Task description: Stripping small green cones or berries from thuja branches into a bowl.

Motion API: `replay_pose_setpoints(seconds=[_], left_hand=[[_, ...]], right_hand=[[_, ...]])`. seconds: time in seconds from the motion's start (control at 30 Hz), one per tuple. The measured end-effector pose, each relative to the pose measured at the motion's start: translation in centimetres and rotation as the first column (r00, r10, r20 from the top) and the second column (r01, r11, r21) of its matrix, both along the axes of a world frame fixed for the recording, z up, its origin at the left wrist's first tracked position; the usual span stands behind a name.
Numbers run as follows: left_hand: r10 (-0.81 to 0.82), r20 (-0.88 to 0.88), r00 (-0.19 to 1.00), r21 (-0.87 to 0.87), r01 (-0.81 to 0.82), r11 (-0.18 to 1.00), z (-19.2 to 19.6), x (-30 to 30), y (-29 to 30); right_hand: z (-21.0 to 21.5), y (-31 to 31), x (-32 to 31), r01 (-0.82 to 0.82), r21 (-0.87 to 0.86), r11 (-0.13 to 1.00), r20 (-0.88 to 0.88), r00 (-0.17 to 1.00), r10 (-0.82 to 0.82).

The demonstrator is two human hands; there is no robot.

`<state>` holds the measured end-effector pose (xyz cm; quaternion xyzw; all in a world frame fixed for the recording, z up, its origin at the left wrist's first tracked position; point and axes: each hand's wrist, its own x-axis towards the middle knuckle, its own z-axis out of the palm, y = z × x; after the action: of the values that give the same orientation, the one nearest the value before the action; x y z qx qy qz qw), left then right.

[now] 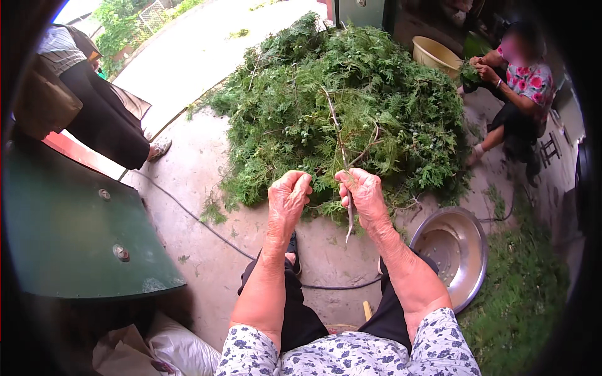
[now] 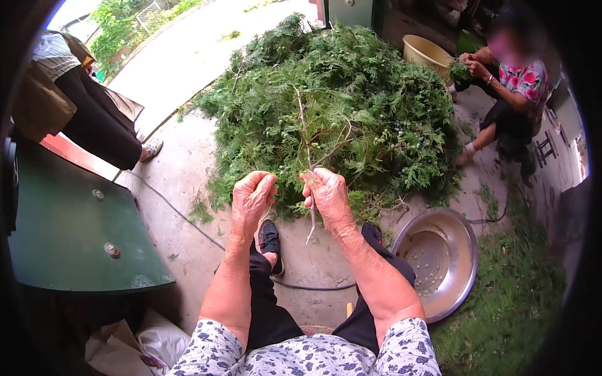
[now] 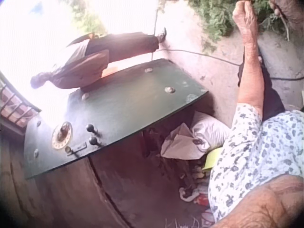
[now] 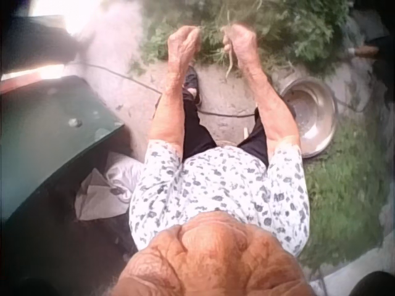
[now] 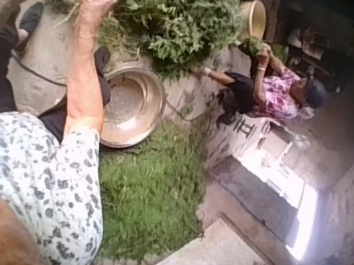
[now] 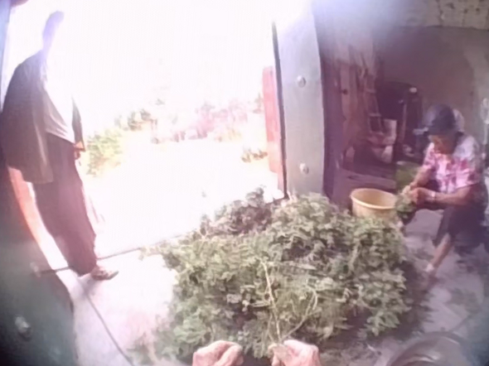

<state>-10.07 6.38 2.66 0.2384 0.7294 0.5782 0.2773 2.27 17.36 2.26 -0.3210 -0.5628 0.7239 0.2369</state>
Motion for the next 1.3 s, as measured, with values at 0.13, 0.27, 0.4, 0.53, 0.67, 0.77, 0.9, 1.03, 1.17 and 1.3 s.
replay_pose_setpoints(seconds=[0.13,0.27,0.4,0.53,0.67,0.77,0.9,1.03,1.17,1.3], left_hand=[[0.079,-0.046,0.996,0.309,-0.061,0.949,-0.3,-0.6,0.4],[0.164,-0.340,0.926,0.049,-0.157,0.986,-0.2,0.9,2.0],[0.210,-0.404,0.890,0.062,-0.202,0.977,-1.1,0.4,1.7],[0.357,-0.181,0.916,0.273,-0.302,0.913,-0.5,-1.4,0.3],[0.496,0.131,0.858,0.510,-0.487,0.709,0.2,-3.8,-1.3],[0.468,0.337,0.817,0.524,-0.576,0.627,-0.6,-4.8,-1.9],[0.195,0.570,0.798,0.562,-0.552,0.616,-0.5,-4.0,-1.4],[-0.032,0.509,0.860,0.588,-0.320,0.743,-1.0,-3.0,-1.0],[-0.077,0.494,0.866,0.574,-0.259,0.777,-0.7,-2.6,-1.0],[-0.160,0.579,0.799,0.558,-0.246,0.793,-0.5,-2.2,-1.4]], right_hand=[[1.1,-2.0,-0.7,-0.184,0.254,0.950,0.182,0.973,0.140],[1.1,-2.8,0.7,-0.199,0.328,0.924,0.210,0.969,0.134],[-1.4,-2.2,0.9,-0.263,0.445,0.856,0.267,0.951,0.154],[-1.3,-1.4,0.0,-0.156,0.124,0.980,0.212,0.969,0.128],[-1.1,0.5,-0.2,-0.013,0.182,0.983,0.168,0.986,-0.018],[-0.8,2.7,0.0,0.073,0.417,0.906,0.191,0.967,-0.166],[-0.6,2.7,-0.4,0.156,0.838,0.523,0.050,0.932,-0.359],[-1.1,2.6,-0.9,0.064,0.288,0.956,-0.058,0.997,-0.050],[0.1,0.7,-2.2,-0.112,-0.216,0.970,-0.228,0.972,0.062],[0.4,-0.2,-2.0,-0.251,-0.294,0.922,-0.333,0.931,0.148]])
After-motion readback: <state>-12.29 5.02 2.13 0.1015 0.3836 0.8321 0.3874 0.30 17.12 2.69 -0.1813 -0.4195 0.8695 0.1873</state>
